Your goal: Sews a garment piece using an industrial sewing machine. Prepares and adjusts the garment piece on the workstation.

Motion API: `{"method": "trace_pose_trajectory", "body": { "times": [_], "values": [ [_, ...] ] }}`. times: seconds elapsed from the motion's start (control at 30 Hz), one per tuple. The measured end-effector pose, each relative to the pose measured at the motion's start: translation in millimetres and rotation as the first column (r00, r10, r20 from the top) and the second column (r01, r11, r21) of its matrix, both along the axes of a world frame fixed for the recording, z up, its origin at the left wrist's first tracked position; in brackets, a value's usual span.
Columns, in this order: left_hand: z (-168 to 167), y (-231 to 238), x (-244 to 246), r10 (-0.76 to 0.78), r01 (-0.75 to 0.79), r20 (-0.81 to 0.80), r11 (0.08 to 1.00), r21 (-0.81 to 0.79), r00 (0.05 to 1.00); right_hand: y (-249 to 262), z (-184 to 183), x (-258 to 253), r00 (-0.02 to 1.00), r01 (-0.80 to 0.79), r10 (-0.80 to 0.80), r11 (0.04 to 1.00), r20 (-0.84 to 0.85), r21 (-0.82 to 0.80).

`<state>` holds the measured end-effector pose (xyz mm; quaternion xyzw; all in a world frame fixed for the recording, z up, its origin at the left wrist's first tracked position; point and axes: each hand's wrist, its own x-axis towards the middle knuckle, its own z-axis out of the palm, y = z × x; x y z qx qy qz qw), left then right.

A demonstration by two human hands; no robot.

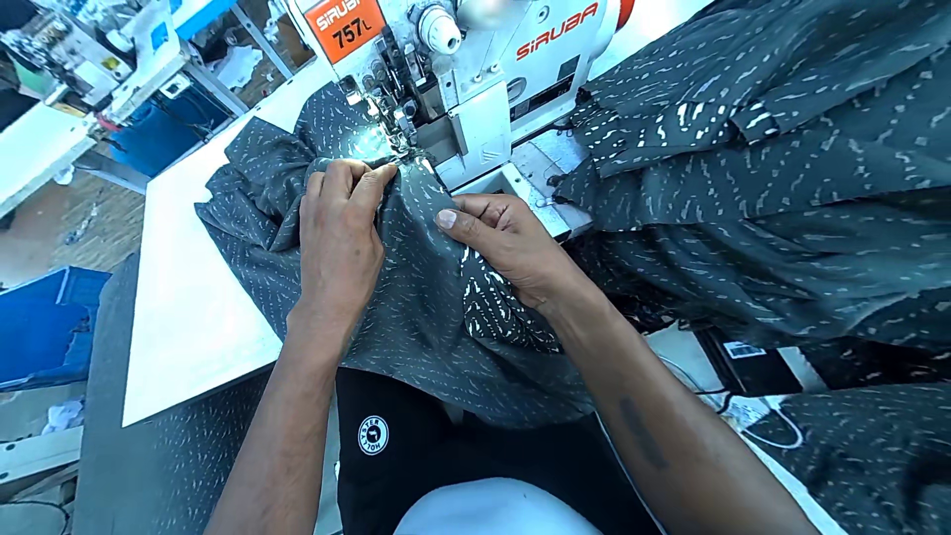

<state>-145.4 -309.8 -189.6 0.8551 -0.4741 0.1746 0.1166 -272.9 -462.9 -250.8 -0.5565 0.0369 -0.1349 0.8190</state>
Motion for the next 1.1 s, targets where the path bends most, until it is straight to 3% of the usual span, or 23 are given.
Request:
{"method": "trace_pose_trajectory", "body": {
  "times": [0.17,0.47,0.67,1.1],
  "values": [
    [3.0,0.3,0.8,0.006,-0.009,-0.042,0.998,-0.056,0.999,1.6,-0.6,-2.3,1.000,0.011,-0.009,0.996,0.020,-0.092],
    [4.6,-17.4,14.1,0.039,-0.064,-0.192,0.990,-0.125,0.981,-0.7,-6.2,-1.4,1.000,0.017,-0.018,0.997,-0.010,-0.069],
    [-4.4,-22.6,14.0,0.045,-0.102,-0.202,0.956,-0.277,0.978,-2.6,-6.2,-1.4,1.000,-0.007,0.006,0.996,-0.006,-0.087],
    [-9.9,-21.2,20.1,-0.009,-0.098,-0.291,0.932,-0.349,0.957,5.1,-10.3,0.0,0.999,0.007,-0.001,0.993,0.054,-0.118]
  ]
}}
